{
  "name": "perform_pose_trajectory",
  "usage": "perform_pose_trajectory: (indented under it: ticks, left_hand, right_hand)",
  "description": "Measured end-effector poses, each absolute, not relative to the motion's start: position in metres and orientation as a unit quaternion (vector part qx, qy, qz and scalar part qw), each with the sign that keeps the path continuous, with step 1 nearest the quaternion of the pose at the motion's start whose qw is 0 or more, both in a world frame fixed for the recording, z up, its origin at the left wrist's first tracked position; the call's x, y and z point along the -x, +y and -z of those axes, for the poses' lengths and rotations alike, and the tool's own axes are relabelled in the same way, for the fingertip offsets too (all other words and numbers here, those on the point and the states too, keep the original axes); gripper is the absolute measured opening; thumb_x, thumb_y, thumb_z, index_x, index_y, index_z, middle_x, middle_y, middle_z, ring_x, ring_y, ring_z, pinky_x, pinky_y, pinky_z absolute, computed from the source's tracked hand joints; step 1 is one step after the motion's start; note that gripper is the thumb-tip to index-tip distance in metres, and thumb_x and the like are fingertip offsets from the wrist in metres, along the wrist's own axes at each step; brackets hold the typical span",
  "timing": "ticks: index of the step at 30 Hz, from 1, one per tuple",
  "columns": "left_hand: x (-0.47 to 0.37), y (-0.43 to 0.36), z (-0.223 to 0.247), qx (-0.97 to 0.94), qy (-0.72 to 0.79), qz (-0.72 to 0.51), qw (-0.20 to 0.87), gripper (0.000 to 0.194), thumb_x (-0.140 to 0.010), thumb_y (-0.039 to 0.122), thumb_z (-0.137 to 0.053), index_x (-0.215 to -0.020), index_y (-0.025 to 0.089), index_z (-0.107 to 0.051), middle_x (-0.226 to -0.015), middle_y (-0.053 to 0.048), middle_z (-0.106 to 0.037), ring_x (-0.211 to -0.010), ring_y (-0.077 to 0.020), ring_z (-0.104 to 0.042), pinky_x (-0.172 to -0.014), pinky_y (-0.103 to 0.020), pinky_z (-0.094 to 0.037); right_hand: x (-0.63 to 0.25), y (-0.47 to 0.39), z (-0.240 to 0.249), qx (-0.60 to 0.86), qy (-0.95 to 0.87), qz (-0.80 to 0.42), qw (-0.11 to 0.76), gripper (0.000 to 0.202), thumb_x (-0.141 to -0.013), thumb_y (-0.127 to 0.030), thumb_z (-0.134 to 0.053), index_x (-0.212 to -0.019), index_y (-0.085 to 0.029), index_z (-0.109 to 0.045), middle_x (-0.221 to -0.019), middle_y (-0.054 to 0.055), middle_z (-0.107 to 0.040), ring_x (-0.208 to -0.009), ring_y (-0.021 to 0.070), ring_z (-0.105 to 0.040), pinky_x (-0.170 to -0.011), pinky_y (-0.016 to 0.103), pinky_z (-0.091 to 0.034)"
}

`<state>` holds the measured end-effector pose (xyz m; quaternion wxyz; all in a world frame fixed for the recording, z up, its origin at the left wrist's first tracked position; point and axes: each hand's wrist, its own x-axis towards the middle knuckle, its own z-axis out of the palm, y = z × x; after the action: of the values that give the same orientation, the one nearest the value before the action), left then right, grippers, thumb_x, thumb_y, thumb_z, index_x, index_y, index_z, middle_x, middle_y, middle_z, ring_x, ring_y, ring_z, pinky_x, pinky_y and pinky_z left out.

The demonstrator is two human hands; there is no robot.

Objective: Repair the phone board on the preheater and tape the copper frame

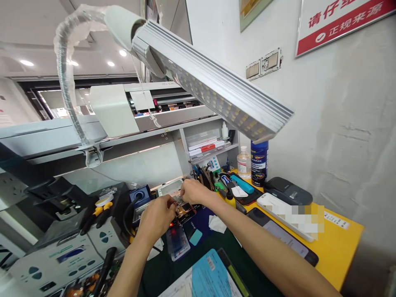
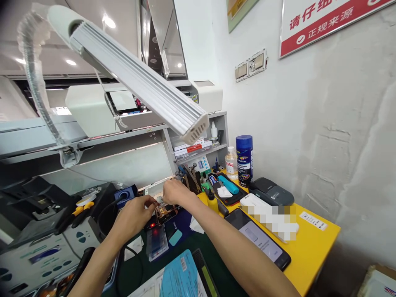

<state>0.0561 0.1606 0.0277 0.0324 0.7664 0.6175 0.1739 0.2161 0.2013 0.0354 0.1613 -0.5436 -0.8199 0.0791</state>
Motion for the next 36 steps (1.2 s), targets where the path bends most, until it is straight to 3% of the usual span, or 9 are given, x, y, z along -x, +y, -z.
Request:
perform_pose_trajectory:
  ticks: [8,13,23,36]
  left_hand:
    - [-0.056,0.159,-0.029,-0.765,0.622,-0.167,0.024,0.023,-0.085,0.034,-0.045,-0.087,0.028,-0.067,-0.088,-0.005,-0.075,-0.088,-0.0276,-0.067,-0.063,-0.031,-0.036]
    - [-0.057,0.159,-0.028,-0.762,0.627,-0.162,0.022,0.023,-0.085,0.033,-0.045,-0.086,0.028,-0.067,-0.088,-0.004,-0.075,-0.088,-0.0265,-0.067,-0.062,-0.029,-0.035]
    - [-0.057,0.159,-0.027,-0.762,0.628,-0.158,0.014,0.022,-0.086,0.035,-0.044,-0.085,0.029,-0.066,-0.09,-0.003,-0.075,-0.088,-0.026,-0.066,-0.062,-0.029,-0.034]
    - [-0.054,0.16,-0.026,-0.764,0.627,-0.151,0.018,0.024,-0.086,0.036,-0.044,-0.087,0.029,-0.067,-0.091,-0.004,-0.075,-0.092,-0.0278,-0.066,-0.062,-0.03,-0.034]
  right_hand:
    - [-0.217,0.204,-0.031,0.546,-0.819,-0.061,0.166,0.03,-0.071,-0.01,-0.06,-0.095,-0.013,-0.077,-0.1,0.017,-0.075,-0.101,0.0294,-0.069,-0.076,0.027,-0.049]
    - [-0.216,0.206,-0.03,0.535,-0.829,-0.058,0.156,0.027,-0.07,-0.01,-0.061,-0.09,-0.017,-0.078,-0.097,0.013,-0.076,-0.097,0.0271,-0.07,-0.074,0.025,-0.049]
    - [-0.218,0.211,-0.023,0.557,-0.815,-0.015,0.159,0.026,-0.071,-0.01,-0.06,-0.092,-0.013,-0.076,-0.1,0.018,-0.074,-0.098,0.0295,-0.069,-0.078,0.029,-0.049]
    - [-0.215,0.214,-0.014,0.563,-0.807,0.01,0.178,0.019,-0.078,-0.015,-0.061,-0.091,-0.014,-0.075,-0.098,0.016,-0.074,-0.096,0.0285,-0.07,-0.076,0.03,-0.05]
